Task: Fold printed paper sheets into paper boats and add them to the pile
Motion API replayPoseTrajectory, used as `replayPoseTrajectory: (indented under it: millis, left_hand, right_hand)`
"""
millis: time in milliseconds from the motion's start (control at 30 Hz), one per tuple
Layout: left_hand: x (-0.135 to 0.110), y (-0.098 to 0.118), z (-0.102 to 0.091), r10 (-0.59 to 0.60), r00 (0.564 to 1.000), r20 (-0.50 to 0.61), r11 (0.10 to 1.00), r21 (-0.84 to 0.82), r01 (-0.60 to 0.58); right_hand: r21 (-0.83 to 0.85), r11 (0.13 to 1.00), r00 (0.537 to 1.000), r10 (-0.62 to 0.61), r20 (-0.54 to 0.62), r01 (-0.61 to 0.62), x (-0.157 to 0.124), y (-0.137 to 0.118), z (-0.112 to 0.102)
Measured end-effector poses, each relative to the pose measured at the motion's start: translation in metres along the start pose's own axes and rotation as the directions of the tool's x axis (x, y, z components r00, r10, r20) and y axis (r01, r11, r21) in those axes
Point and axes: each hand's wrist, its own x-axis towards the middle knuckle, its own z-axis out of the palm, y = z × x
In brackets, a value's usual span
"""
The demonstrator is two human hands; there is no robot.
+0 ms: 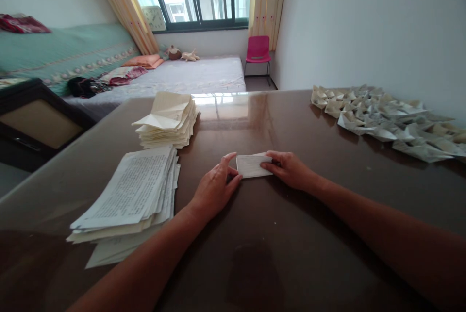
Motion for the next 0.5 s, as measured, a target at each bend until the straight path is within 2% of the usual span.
replayPoseTrajectory:
  millis: [67, 200, 333, 500]
  left_hand:
    - [0.000, 0.001, 0.002, 0.011, 1.000, -0.004, 1.000, 0.016, -0.011]
    - [-0.002, 0.001, 0.003, 0.107, 0.993, 0.044, 0.985, 0.132, -0.112]
    - [-0.003, 0.000, 0.002, 0.085, 0.993, 0.076, 0.979, 0.179, -0.098]
    - [-0.001, -0.001, 0.002, 0.062, 0.993, 0.103, 0.974, 0.211, -0.082]
  right_hand:
    - [-0.082, 0.995, 0.997, 0.054, -0.053, -0.058, 0.002, -0.002, 0.004]
    - [-0.146, 0.981, 0.985, 0.104, -0.138, -0.124, 0.005, -0.001, 0.011]
    - [-0.165, 0.980, 0.978, 0.082, -0.193, -0.114, 0.004, 0.002, 0.015]
    - [-0.189, 0.980, 0.987, 0.029, -0.159, -0.060, 0.006, 0.003, 0.015]
